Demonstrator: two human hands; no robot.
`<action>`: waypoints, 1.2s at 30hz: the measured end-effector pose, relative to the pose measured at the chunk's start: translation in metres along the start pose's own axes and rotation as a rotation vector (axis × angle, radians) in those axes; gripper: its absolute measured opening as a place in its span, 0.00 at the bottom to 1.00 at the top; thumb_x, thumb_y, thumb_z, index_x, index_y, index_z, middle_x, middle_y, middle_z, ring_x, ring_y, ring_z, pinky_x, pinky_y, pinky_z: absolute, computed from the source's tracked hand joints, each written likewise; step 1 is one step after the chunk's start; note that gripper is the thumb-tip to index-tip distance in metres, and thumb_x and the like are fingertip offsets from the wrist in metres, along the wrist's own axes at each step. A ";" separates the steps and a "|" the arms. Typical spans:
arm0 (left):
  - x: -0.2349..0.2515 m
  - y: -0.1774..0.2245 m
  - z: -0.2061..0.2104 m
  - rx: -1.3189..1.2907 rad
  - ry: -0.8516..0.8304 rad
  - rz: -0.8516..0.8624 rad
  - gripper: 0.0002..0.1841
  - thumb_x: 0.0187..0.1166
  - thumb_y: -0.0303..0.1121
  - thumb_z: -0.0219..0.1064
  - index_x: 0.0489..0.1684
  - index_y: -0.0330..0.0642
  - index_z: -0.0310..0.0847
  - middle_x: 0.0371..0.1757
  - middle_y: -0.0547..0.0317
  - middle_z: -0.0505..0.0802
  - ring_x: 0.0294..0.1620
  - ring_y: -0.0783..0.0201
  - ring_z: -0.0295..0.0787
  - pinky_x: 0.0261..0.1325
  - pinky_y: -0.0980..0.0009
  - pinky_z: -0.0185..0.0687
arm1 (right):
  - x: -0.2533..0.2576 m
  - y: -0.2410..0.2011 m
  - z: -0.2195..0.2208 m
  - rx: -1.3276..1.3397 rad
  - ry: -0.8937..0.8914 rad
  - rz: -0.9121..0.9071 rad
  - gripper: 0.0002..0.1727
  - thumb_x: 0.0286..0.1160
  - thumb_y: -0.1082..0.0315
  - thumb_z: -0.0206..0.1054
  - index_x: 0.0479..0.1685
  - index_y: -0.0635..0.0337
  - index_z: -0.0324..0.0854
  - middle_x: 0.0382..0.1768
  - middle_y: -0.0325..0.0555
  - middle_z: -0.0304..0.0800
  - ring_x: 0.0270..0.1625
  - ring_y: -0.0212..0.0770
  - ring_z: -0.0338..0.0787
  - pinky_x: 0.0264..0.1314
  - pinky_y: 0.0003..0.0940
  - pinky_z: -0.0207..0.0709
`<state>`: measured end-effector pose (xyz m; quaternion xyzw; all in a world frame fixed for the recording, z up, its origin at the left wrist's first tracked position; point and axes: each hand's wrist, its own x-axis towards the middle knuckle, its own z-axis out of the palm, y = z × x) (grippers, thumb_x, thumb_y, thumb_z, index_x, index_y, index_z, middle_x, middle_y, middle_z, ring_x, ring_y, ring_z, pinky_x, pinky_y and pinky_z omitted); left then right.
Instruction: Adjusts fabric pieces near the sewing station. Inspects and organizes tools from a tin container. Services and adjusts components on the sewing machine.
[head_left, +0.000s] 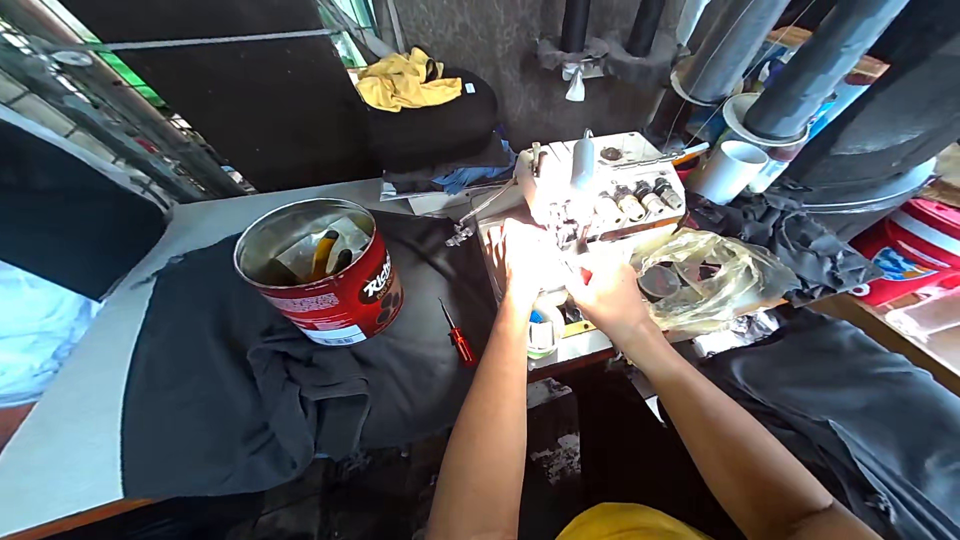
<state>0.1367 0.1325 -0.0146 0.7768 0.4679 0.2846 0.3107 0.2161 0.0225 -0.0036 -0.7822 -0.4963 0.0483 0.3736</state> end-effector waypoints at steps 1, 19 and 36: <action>0.000 0.000 0.000 -0.011 -0.008 -0.015 0.18 0.80 0.37 0.70 0.62 0.37 0.81 0.65 0.35 0.84 0.67 0.40 0.80 0.66 0.41 0.76 | 0.000 0.000 0.001 0.004 -0.005 0.005 0.06 0.73 0.71 0.70 0.36 0.64 0.90 0.23 0.47 0.82 0.29 0.42 0.83 0.35 0.44 0.78; 0.004 -0.001 -0.002 0.049 -0.038 0.021 0.18 0.82 0.44 0.68 0.56 0.38 0.83 0.57 0.38 0.87 0.59 0.42 0.85 0.61 0.40 0.79 | 0.000 0.002 0.012 0.050 0.068 -0.082 0.07 0.75 0.71 0.68 0.36 0.66 0.90 0.30 0.52 0.86 0.35 0.49 0.88 0.39 0.50 0.84; 0.004 -0.004 -0.001 0.072 -0.035 0.080 0.14 0.82 0.43 0.69 0.52 0.41 0.86 0.55 0.41 0.89 0.60 0.43 0.84 0.63 0.41 0.76 | -0.004 -0.005 0.029 -0.114 0.301 -0.204 0.09 0.66 0.78 0.69 0.42 0.72 0.91 0.33 0.58 0.88 0.33 0.54 0.92 0.31 0.49 0.85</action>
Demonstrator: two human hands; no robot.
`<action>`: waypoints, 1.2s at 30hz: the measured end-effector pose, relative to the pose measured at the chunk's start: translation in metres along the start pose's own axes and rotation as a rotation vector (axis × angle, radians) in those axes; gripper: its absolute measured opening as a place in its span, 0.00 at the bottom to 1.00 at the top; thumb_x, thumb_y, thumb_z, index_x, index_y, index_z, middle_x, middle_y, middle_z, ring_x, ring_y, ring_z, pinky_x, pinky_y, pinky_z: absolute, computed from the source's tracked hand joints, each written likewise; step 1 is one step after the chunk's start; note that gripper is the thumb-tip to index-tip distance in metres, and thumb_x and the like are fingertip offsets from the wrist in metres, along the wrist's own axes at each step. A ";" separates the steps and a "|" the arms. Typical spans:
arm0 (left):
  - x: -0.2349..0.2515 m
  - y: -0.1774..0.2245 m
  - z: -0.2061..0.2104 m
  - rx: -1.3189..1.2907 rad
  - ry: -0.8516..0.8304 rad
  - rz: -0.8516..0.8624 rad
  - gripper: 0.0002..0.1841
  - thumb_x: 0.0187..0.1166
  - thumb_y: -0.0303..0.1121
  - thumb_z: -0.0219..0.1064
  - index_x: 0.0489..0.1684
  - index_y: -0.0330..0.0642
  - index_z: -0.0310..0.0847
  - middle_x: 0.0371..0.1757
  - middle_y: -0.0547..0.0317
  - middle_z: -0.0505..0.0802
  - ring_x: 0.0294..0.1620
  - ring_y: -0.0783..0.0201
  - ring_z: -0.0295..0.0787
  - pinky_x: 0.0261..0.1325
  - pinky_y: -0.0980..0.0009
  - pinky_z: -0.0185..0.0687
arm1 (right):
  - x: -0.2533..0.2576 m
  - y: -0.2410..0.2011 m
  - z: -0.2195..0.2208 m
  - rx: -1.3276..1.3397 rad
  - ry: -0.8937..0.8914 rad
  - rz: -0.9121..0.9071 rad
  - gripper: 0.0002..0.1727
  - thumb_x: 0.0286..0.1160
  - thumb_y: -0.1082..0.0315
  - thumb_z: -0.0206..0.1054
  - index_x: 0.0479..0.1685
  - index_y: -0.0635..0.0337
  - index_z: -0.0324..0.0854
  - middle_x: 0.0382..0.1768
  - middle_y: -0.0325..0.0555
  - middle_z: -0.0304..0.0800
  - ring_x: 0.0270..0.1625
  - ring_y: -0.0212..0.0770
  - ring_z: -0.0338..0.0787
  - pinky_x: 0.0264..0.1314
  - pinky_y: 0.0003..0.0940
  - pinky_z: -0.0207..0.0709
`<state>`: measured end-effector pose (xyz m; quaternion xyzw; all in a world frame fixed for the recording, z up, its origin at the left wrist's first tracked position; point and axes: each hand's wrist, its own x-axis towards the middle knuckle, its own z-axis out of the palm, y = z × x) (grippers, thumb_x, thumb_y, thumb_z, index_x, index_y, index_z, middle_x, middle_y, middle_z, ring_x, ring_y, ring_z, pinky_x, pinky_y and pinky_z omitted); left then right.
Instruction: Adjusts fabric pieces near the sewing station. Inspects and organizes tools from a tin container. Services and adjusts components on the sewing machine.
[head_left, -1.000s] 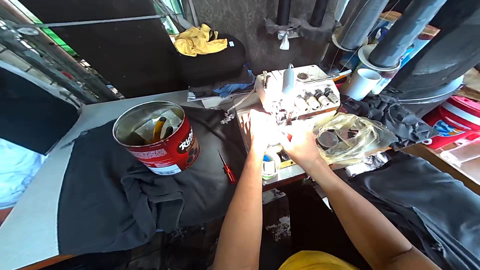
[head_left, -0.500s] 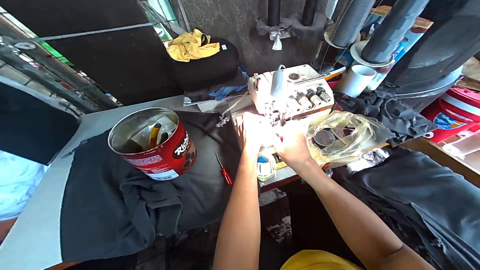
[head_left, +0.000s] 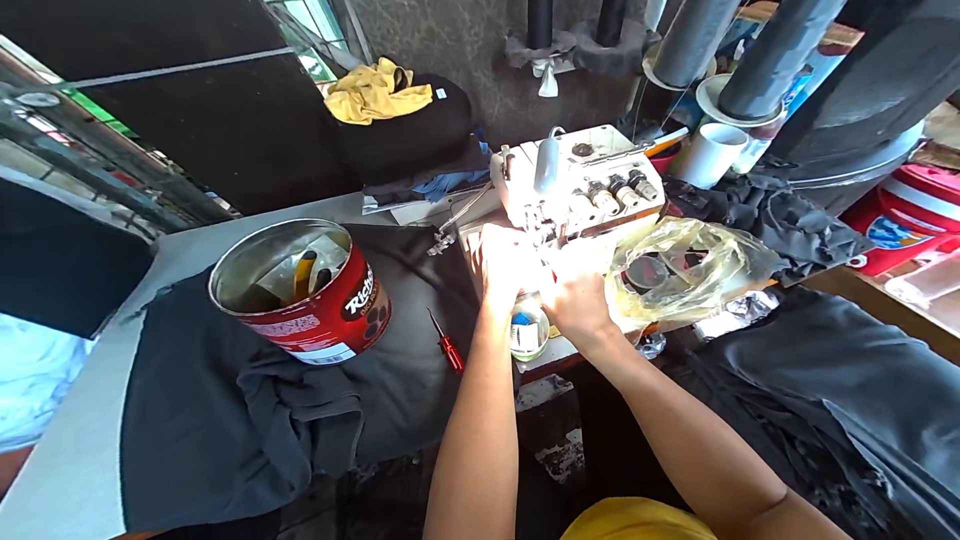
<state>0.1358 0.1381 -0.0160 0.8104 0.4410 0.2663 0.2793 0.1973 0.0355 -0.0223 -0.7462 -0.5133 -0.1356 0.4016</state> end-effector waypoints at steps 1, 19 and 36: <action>0.000 -0.001 0.000 -0.001 0.002 0.005 0.14 0.82 0.42 0.69 0.53 0.42 0.87 0.57 0.42 0.89 0.62 0.43 0.83 0.66 0.41 0.74 | 0.004 -0.002 -0.002 -0.007 -0.017 0.007 0.09 0.67 0.78 0.69 0.42 0.72 0.90 0.34 0.59 0.87 0.34 0.55 0.92 0.32 0.50 0.85; 0.004 0.006 -0.007 0.027 -0.001 -0.007 0.13 0.83 0.37 0.67 0.53 0.36 0.88 0.59 0.39 0.89 0.69 0.40 0.81 0.72 0.41 0.71 | -0.017 0.021 -0.041 0.197 -0.268 0.264 0.15 0.68 0.70 0.70 0.52 0.64 0.91 0.32 0.49 0.88 0.29 0.39 0.84 0.36 0.37 0.81; -0.005 -0.002 0.002 0.023 0.089 0.111 0.11 0.82 0.40 0.69 0.49 0.43 0.89 0.59 0.44 0.89 0.67 0.43 0.81 0.69 0.42 0.73 | 0.010 0.012 -0.030 0.700 -0.410 0.723 0.06 0.82 0.74 0.66 0.49 0.69 0.83 0.20 0.47 0.84 0.08 0.31 0.77 0.11 0.24 0.76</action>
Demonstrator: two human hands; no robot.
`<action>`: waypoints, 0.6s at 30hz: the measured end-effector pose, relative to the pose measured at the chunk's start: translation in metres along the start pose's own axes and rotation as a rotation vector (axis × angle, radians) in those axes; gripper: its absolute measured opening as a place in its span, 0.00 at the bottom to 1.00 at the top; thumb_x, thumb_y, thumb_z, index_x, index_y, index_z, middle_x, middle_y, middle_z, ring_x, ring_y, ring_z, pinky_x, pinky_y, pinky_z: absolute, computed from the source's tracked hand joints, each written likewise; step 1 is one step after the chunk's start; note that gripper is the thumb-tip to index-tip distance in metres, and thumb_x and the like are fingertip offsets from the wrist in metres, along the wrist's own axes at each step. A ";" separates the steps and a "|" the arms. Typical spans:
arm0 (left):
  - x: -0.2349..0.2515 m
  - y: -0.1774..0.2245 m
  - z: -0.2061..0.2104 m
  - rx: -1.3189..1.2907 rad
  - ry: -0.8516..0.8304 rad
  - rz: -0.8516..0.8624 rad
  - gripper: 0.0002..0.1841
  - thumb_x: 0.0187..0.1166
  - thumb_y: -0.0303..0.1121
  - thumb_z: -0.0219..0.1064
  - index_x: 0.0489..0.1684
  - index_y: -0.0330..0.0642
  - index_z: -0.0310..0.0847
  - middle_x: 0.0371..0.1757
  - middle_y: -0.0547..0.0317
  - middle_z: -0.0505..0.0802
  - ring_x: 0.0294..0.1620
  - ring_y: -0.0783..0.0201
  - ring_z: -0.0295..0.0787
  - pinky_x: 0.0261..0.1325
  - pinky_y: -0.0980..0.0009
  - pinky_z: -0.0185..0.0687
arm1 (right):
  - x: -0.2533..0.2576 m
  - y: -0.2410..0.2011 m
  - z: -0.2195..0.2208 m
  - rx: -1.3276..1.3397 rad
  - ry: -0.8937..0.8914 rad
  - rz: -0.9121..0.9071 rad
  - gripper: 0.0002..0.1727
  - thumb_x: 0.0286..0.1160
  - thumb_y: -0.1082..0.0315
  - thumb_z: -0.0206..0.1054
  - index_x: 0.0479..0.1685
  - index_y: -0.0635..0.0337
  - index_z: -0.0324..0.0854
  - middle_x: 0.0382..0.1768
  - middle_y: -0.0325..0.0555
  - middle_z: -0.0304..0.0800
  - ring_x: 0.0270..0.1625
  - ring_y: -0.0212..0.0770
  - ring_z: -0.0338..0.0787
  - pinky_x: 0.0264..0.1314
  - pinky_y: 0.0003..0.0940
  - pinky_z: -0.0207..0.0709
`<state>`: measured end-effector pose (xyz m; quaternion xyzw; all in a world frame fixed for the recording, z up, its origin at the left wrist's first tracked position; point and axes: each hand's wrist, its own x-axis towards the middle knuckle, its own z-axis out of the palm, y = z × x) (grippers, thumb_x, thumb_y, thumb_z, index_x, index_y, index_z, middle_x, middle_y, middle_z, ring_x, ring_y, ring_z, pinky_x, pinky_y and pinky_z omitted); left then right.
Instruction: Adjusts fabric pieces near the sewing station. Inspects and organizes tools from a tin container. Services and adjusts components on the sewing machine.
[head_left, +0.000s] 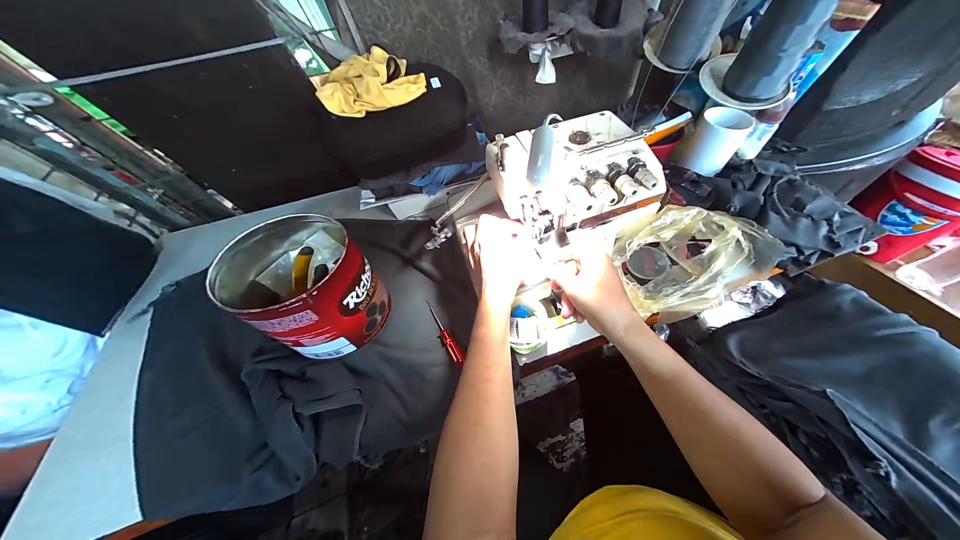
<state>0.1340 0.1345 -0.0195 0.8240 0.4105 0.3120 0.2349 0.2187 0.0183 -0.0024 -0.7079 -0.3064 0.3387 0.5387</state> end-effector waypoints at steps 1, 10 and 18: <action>-0.003 -0.003 0.003 -0.004 0.033 0.044 0.10 0.81 0.39 0.69 0.49 0.43 0.89 0.59 0.44 0.88 0.66 0.43 0.82 0.68 0.41 0.74 | 0.000 0.001 0.000 -0.001 0.001 -0.015 0.07 0.82 0.74 0.66 0.50 0.68 0.83 0.20 0.46 0.84 0.08 0.31 0.77 0.11 0.24 0.76; -0.007 0.006 0.005 0.080 0.086 0.035 0.13 0.82 0.40 0.68 0.52 0.39 0.85 0.61 0.39 0.87 0.66 0.40 0.82 0.67 0.39 0.74 | 0.000 0.000 0.001 -0.035 -0.012 -0.010 0.07 0.82 0.74 0.65 0.51 0.68 0.81 0.21 0.47 0.86 0.09 0.31 0.79 0.12 0.24 0.77; 0.012 0.007 -0.004 0.016 -0.002 -0.114 0.11 0.78 0.33 0.72 0.49 0.35 0.90 0.56 0.40 0.91 0.65 0.45 0.85 0.74 0.47 0.72 | 0.007 -0.005 0.003 -0.009 0.003 0.077 0.09 0.82 0.74 0.64 0.56 0.67 0.80 0.23 0.47 0.84 0.09 0.31 0.77 0.11 0.24 0.75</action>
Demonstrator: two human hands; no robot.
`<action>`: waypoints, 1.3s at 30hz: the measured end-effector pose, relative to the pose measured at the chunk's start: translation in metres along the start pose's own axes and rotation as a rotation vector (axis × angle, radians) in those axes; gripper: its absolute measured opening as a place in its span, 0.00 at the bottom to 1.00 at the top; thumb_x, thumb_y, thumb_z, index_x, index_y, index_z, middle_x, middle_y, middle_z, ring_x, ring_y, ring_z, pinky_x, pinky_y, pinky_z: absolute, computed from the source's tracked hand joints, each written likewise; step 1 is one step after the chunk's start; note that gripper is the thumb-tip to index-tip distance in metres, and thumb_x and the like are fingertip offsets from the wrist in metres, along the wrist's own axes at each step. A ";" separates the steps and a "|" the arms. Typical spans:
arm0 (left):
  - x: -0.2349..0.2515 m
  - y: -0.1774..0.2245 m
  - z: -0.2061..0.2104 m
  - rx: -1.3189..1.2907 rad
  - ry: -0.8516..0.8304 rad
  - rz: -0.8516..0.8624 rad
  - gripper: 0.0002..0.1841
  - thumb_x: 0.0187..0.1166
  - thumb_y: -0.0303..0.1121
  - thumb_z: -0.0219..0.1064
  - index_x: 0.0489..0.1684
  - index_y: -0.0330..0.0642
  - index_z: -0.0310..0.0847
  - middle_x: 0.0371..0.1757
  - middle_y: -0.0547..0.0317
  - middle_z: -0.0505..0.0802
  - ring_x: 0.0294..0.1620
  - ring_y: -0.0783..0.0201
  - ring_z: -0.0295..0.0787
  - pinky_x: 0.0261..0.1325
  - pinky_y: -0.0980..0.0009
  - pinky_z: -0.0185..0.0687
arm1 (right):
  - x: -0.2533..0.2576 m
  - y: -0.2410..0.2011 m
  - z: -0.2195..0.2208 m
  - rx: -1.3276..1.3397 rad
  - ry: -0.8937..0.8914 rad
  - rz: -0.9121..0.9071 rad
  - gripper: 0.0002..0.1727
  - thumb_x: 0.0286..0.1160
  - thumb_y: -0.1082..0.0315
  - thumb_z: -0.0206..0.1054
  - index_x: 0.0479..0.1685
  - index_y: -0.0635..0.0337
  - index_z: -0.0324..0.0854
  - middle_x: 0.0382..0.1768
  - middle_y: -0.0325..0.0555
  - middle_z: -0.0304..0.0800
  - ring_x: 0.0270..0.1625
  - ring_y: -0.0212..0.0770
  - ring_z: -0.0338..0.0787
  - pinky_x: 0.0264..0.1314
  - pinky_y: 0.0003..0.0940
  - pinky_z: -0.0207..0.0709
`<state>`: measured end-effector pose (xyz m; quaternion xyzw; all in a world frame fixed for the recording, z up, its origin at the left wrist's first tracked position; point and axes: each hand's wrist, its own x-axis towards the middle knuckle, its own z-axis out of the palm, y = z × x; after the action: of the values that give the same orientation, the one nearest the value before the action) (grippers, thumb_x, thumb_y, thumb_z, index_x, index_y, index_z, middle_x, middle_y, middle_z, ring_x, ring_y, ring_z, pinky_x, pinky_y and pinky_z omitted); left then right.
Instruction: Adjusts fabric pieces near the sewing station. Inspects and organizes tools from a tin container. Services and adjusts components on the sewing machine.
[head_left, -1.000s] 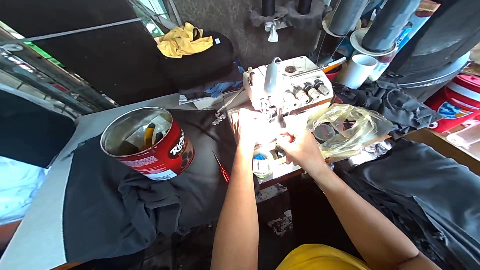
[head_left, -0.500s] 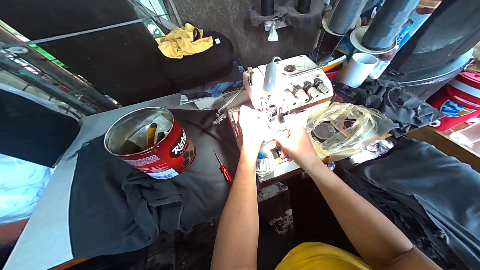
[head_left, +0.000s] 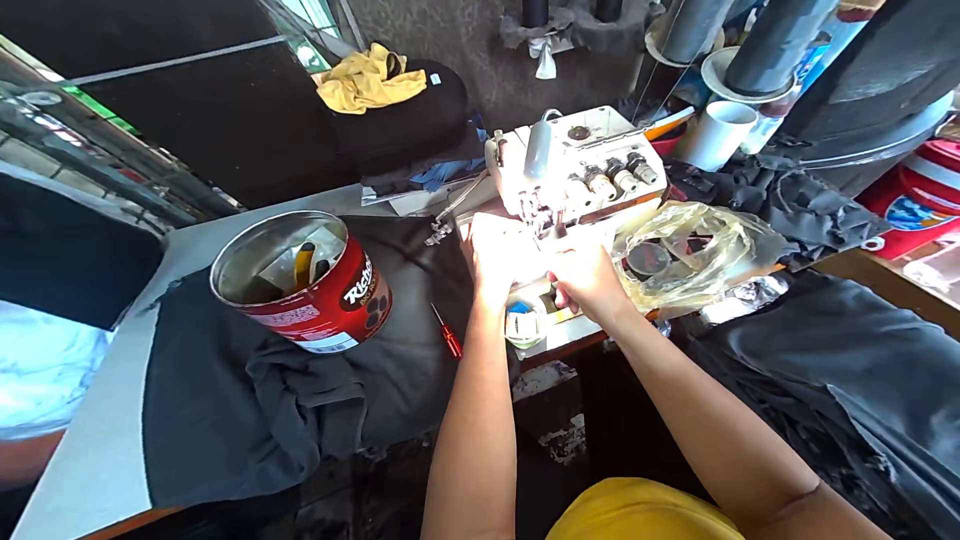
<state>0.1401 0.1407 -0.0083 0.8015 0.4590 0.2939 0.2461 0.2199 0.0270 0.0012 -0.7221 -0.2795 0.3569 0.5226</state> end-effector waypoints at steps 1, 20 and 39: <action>0.001 -0.001 -0.001 0.013 -0.011 0.021 0.10 0.78 0.33 0.72 0.47 0.36 0.92 0.55 0.42 0.92 0.65 0.45 0.85 0.75 0.47 0.70 | 0.000 0.000 0.000 0.003 0.003 -0.001 0.09 0.82 0.74 0.64 0.55 0.67 0.80 0.22 0.47 0.84 0.09 0.32 0.77 0.11 0.24 0.75; 0.005 0.005 0.000 0.095 -0.068 -0.044 0.11 0.78 0.39 0.70 0.44 0.40 0.92 0.53 0.46 0.93 0.62 0.47 0.86 0.69 0.43 0.73 | 0.008 0.001 0.004 0.144 -0.004 0.020 0.04 0.78 0.76 0.66 0.46 0.68 0.80 0.19 0.45 0.81 0.07 0.30 0.74 0.07 0.23 0.70; -0.003 0.008 0.016 0.208 0.181 0.148 0.14 0.74 0.39 0.70 0.38 0.35 0.90 0.51 0.41 0.91 0.62 0.42 0.84 0.66 0.40 0.69 | 0.010 0.003 0.004 0.089 -0.021 0.019 0.07 0.80 0.74 0.67 0.51 0.66 0.81 0.19 0.45 0.81 0.07 0.31 0.74 0.07 0.24 0.71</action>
<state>0.1554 0.1324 -0.0150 0.8246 0.4467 0.3331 0.0972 0.2228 0.0360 -0.0045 -0.6970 -0.2622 0.3814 0.5477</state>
